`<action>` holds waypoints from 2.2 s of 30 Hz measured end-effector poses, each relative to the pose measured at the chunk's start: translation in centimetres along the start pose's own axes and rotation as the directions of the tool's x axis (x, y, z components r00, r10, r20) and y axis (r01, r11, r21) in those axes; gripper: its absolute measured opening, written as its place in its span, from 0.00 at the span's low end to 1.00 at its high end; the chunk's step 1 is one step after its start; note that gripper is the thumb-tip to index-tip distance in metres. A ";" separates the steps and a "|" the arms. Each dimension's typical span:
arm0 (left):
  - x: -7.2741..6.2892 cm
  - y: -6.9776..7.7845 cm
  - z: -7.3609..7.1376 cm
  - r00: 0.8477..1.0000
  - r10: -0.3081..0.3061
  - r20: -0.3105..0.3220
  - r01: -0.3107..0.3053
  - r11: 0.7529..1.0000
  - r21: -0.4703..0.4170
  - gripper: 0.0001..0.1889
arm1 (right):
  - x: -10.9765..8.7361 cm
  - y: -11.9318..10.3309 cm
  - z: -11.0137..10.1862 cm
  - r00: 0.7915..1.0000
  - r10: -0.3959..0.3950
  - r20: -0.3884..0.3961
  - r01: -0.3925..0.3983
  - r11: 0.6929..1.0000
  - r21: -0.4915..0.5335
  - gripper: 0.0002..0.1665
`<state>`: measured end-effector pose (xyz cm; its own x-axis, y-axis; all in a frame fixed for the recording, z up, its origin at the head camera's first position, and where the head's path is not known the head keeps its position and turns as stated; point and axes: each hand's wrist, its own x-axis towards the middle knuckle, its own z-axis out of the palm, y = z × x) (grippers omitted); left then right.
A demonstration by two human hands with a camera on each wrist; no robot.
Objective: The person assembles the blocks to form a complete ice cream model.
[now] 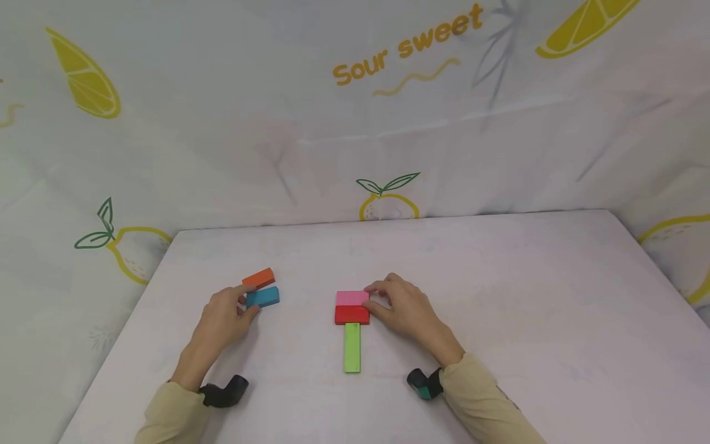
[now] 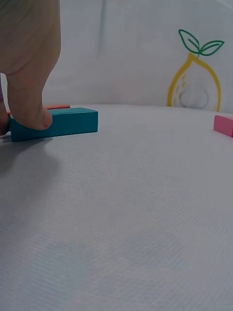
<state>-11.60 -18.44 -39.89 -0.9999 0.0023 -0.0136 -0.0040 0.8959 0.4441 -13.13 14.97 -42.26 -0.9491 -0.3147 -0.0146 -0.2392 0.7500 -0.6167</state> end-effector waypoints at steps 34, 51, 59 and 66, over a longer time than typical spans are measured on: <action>2.0 3.0 2.7 0.998 0.063 -0.001 -0.063 0.998 0.000 0.16 | -0.1 0.1 0.3 1.000 -0.011 -0.012 0.011 1.000 -0.021 0.18; 2.7 4.6 3.2 0.997 0.072 0.032 -0.072 0.997 -0.002 0.17 | -0.1 -0.2 0.1 1.000 -0.013 -0.016 0.013 1.000 -0.011 0.18; 2.8 5.9 3.6 0.995 0.096 0.035 -0.097 0.995 0.016 0.17 | -0.1 0.0 0.1 1.000 -0.019 -0.012 0.019 1.000 -0.014 0.18; 2.9 6.7 4.0 0.994 0.108 0.037 -0.109 0.994 0.028 0.17 | -0.2 0.0 0.2 1.000 -0.014 -0.008 0.014 1.000 -0.010 0.19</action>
<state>-14.50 -10.64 -40.55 -0.9934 0.1150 0.0017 0.1052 0.9024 0.4179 -12.91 14.89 -42.37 -0.9473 -0.3204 0.0009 -0.2547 0.7512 -0.6089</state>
